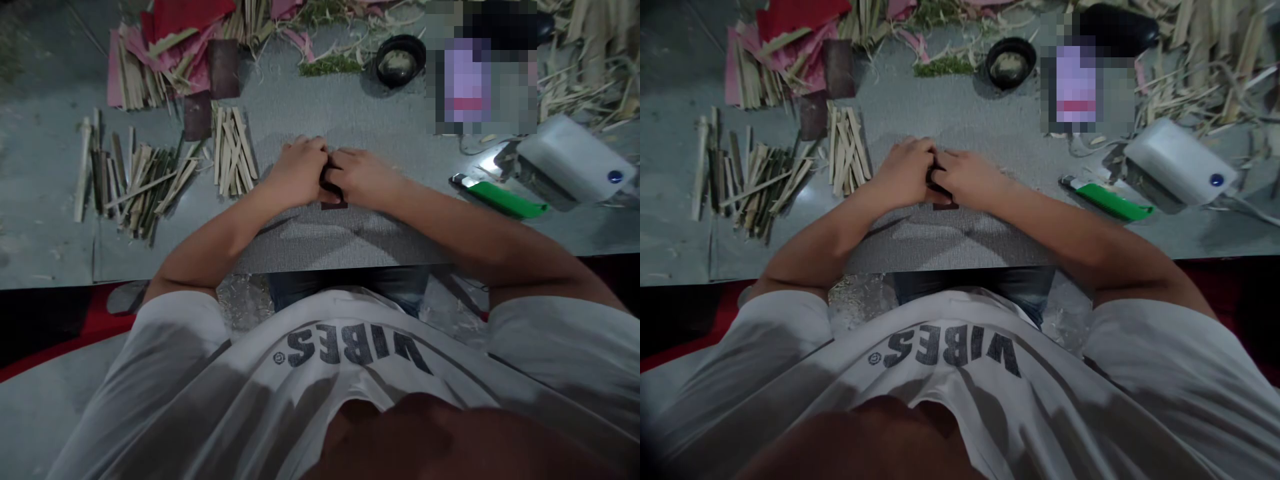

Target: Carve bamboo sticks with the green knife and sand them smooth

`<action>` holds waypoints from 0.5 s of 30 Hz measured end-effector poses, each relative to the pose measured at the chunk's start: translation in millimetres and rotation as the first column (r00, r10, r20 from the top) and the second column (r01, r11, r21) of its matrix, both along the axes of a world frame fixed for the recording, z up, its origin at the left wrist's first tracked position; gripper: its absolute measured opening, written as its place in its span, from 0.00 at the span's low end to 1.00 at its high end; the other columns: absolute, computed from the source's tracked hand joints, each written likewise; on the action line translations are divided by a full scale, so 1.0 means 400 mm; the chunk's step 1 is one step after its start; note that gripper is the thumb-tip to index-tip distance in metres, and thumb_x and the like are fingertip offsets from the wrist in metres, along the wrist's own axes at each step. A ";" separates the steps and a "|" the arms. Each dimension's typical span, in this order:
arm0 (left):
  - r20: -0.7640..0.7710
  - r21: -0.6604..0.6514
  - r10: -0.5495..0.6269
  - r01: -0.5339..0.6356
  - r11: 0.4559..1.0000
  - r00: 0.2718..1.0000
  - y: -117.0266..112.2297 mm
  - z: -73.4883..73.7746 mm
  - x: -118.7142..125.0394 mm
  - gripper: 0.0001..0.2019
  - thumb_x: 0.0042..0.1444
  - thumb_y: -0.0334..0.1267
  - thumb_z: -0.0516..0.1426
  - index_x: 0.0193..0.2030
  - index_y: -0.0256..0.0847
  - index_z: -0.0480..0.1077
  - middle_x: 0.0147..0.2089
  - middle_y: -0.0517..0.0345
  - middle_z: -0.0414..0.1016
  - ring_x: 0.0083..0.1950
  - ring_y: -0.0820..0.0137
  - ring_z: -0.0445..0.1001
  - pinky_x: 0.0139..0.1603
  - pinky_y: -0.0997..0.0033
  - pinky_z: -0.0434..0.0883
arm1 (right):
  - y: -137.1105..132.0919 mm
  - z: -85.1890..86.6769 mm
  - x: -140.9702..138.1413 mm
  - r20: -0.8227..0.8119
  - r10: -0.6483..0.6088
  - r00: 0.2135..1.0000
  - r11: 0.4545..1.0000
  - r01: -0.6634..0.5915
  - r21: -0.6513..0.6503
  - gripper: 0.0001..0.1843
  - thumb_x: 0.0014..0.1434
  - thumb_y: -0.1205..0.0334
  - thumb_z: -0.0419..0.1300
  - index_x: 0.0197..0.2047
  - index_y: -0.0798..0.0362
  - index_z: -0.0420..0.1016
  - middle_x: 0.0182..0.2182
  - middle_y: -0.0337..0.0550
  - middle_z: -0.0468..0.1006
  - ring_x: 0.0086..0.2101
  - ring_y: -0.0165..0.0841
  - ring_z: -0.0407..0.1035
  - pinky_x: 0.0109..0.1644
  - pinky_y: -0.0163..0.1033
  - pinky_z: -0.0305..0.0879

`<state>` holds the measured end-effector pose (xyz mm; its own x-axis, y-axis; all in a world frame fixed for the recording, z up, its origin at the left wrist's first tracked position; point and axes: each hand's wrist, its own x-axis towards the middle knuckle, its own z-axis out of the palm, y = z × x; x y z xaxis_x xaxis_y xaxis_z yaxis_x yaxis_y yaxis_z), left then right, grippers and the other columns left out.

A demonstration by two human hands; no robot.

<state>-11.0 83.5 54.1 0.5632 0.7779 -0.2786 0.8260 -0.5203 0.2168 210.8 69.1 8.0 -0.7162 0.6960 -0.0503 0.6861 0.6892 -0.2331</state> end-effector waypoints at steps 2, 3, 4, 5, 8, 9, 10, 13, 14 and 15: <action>-0.008 -0.004 0.000 0.000 1.000 1.000 -0.001 0.001 0.001 0.29 0.70 0.58 0.80 0.67 0.38 0.91 0.79 0.35 0.83 0.81 0.31 0.77 0.79 0.34 0.76 | -0.010 -0.013 -0.017 -0.037 -0.001 0.999 1.000 0.001 0.007 0.22 0.85 0.65 0.57 0.66 0.56 0.93 0.70 0.65 0.89 0.65 0.57 0.82 0.70 0.59 0.79; -0.005 0.000 -0.001 0.001 1.000 1.000 0.000 -0.002 0.000 0.29 0.70 0.58 0.80 0.67 0.39 0.91 0.80 0.35 0.83 0.81 0.30 0.77 0.80 0.33 0.76 | -0.011 -0.016 -0.014 -0.063 -0.021 0.998 1.000 0.023 0.020 0.21 0.86 0.64 0.57 0.64 0.56 0.93 0.70 0.64 0.90 0.65 0.56 0.82 0.70 0.58 0.79; 0.000 0.006 -0.002 0.002 1.000 1.000 0.003 -0.007 -0.003 0.30 0.70 0.59 0.80 0.68 0.41 0.92 0.80 0.37 0.83 0.82 0.30 0.77 0.81 0.33 0.75 | -0.008 -0.015 -0.003 -0.095 -0.055 0.994 0.998 0.059 0.038 0.21 0.87 0.63 0.57 0.62 0.56 0.94 0.69 0.64 0.90 0.65 0.56 0.82 0.70 0.58 0.79; 0.008 0.013 -0.004 0.004 1.000 1.000 0.006 -0.015 -0.006 0.31 0.69 0.60 0.80 0.70 0.45 0.92 0.80 0.38 0.83 0.82 0.30 0.76 0.81 0.32 0.75 | -0.003 -0.011 0.016 -0.128 -0.097 0.987 0.993 0.106 0.059 0.22 0.87 0.62 0.57 0.61 0.56 0.95 0.68 0.64 0.91 0.66 0.56 0.81 0.70 0.59 0.80; 0.043 0.020 -0.005 0.004 1.000 0.999 0.018 -0.040 -0.018 0.36 0.69 0.63 0.80 0.79 0.56 0.90 0.82 0.43 0.83 0.84 0.30 0.75 0.83 0.30 0.75 | 0.023 0.029 0.110 -0.220 -0.239 0.946 0.957 0.268 0.113 0.27 0.89 0.61 0.52 0.67 0.54 0.95 0.68 0.66 0.91 0.68 0.58 0.81 0.74 0.65 0.79; 0.054 0.015 -0.005 0.004 1.000 0.999 0.021 -0.047 -0.022 0.37 0.69 0.64 0.80 0.81 0.59 0.89 0.83 0.44 0.82 0.84 0.29 0.75 0.84 0.29 0.74 | 0.031 0.048 0.145 -0.249 -0.290 0.924 0.939 0.325 0.114 0.30 0.92 0.60 0.48 0.70 0.48 0.94 0.69 0.64 0.91 0.67 0.57 0.81 0.76 0.65 0.78; 0.064 0.010 -0.006 0.005 1.000 0.998 0.024 -0.053 -0.025 0.38 0.69 0.65 0.79 0.82 0.59 0.88 0.84 0.44 0.82 0.84 0.29 0.75 0.84 0.28 0.74 | 0.037 0.068 0.179 -0.286 -0.367 0.885 0.909 0.407 0.094 0.29 0.93 0.56 0.49 0.68 0.43 0.96 0.67 0.60 0.93 0.65 0.56 0.81 0.75 0.65 0.78; 0.073 0.002 -0.012 0.012 1.000 0.997 0.028 -0.058 -0.031 0.37 0.70 0.65 0.78 0.82 0.58 0.89 0.83 0.42 0.81 0.84 0.28 0.75 0.85 0.27 0.74 | 0.042 0.119 0.250 -0.203 -0.499 0.843 0.865 0.500 -0.050 0.23 0.91 0.49 0.61 0.65 0.47 0.97 0.62 0.61 0.97 0.57 0.54 0.86 0.68 0.62 0.80; 0.074 0.004 -0.014 0.014 1.000 0.997 0.028 -0.058 -0.032 0.36 0.70 0.65 0.77 0.81 0.59 0.89 0.83 0.41 0.82 0.84 0.28 0.76 0.85 0.26 0.74 | 0.040 0.129 0.261 -0.148 -0.488 0.860 0.873 0.479 -0.096 0.20 0.89 0.51 0.65 0.63 0.51 0.98 0.60 0.62 0.97 0.55 0.52 0.87 0.66 0.60 0.81; 0.076 0.006 -0.016 0.016 1.000 0.997 0.028 -0.058 -0.033 0.36 0.70 0.65 0.77 0.81 0.60 0.89 0.82 0.41 0.82 0.83 0.28 0.76 0.85 0.25 0.74 | 0.038 0.134 0.265 -0.100 -0.455 0.885 0.887 0.441 -0.135 0.16 0.85 0.55 0.69 0.61 0.53 0.98 0.57 0.62 0.97 0.53 0.50 0.87 0.64 0.57 0.81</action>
